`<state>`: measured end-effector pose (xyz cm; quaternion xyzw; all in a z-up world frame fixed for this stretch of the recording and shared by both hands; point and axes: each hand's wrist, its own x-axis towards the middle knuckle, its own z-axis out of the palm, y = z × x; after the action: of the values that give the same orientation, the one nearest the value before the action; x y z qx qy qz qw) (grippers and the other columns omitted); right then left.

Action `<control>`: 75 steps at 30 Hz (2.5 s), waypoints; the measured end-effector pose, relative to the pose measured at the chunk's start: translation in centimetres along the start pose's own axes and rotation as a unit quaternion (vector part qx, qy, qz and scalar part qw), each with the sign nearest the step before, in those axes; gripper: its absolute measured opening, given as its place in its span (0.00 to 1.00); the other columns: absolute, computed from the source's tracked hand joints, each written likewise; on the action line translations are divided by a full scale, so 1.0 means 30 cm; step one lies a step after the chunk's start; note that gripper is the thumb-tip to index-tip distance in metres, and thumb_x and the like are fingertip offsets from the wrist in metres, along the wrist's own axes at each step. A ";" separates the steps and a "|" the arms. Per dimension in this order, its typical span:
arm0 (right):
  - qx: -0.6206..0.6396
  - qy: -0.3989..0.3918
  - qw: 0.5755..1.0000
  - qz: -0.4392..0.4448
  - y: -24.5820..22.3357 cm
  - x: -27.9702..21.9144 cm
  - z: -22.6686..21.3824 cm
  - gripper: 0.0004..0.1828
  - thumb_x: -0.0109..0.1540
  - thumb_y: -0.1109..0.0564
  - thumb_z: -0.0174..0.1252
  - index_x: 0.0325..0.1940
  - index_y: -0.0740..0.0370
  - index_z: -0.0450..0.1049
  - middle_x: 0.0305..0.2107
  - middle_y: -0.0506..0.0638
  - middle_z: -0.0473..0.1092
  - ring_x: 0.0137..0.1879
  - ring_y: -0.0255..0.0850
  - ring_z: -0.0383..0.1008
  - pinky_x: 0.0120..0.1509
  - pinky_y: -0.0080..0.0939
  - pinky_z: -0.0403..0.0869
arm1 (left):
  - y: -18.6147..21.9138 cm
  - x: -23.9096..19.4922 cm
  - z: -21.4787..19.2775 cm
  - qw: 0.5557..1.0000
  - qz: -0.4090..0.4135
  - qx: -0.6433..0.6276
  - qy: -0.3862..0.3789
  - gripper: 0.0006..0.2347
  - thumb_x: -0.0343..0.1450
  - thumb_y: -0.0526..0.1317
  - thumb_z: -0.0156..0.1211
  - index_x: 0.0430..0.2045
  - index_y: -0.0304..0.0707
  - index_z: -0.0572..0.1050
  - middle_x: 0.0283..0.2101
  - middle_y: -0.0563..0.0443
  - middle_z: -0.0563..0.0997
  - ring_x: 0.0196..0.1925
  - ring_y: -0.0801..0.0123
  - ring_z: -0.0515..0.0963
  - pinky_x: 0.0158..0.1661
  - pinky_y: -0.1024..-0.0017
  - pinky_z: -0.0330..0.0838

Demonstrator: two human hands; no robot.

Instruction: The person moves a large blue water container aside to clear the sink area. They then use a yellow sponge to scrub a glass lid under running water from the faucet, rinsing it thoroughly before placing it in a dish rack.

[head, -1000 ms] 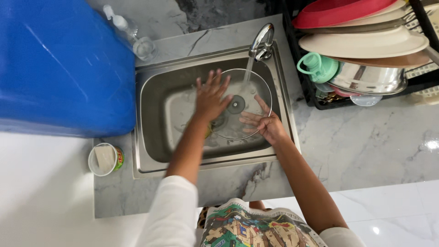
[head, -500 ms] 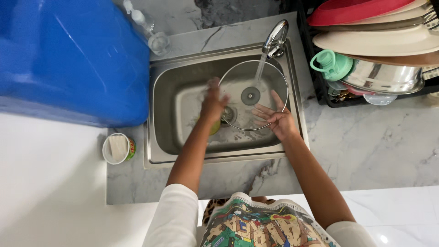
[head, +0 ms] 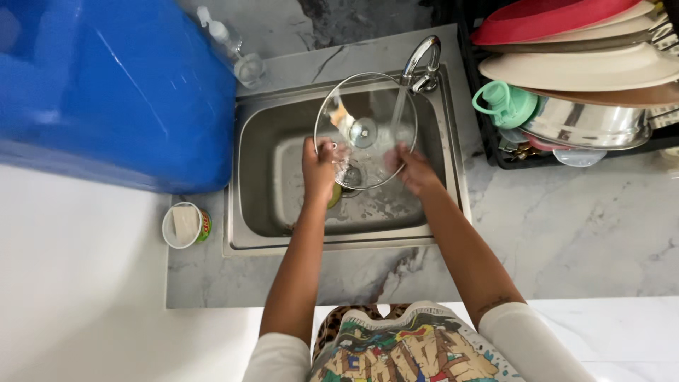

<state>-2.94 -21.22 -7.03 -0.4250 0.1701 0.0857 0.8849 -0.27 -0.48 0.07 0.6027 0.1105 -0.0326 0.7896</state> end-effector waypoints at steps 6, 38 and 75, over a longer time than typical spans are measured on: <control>-0.036 -0.036 0.993 0.106 -0.037 -0.065 0.063 0.12 0.64 0.49 0.64 0.38 0.59 0.72 0.24 0.44 0.68 0.30 0.33 0.71 0.42 0.40 0.79 | -0.017 -0.025 -0.018 0.997 0.016 -0.044 0.059 0.04 0.78 0.36 0.45 0.44 0.42 0.65 0.38 0.38 0.82 0.37 0.57 0.86 0.37 0.65 0.83; -0.604 -0.090 0.612 -0.503 0.004 -0.173 0.075 0.17 0.54 0.55 0.69 0.46 0.42 0.82 0.45 0.36 0.79 0.54 0.42 0.77 0.68 0.63 0.60 | -0.202 -0.062 -0.095 0.930 -0.171 -0.326 0.022 0.11 0.78 0.34 0.46 0.53 0.27 0.67 0.54 0.19 0.74 0.57 0.30 0.74 0.56 0.39 0.72; -0.224 0.184 0.937 -0.193 -0.017 -0.173 0.044 0.11 0.74 0.55 0.42 0.45 0.66 0.62 0.32 0.52 0.69 0.37 0.38 0.71 0.46 0.40 0.76 | -0.256 -0.029 0.028 0.968 -0.085 0.192 -0.140 0.21 0.76 0.41 0.52 0.63 0.27 0.63 0.54 0.26 0.70 0.51 0.51 0.76 0.47 0.57 0.77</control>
<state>-7.30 -20.54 -3.96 -0.6453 0.2212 -0.1311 0.7194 -2.42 -3.45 -6.79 0.7208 0.0416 -0.2046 0.6609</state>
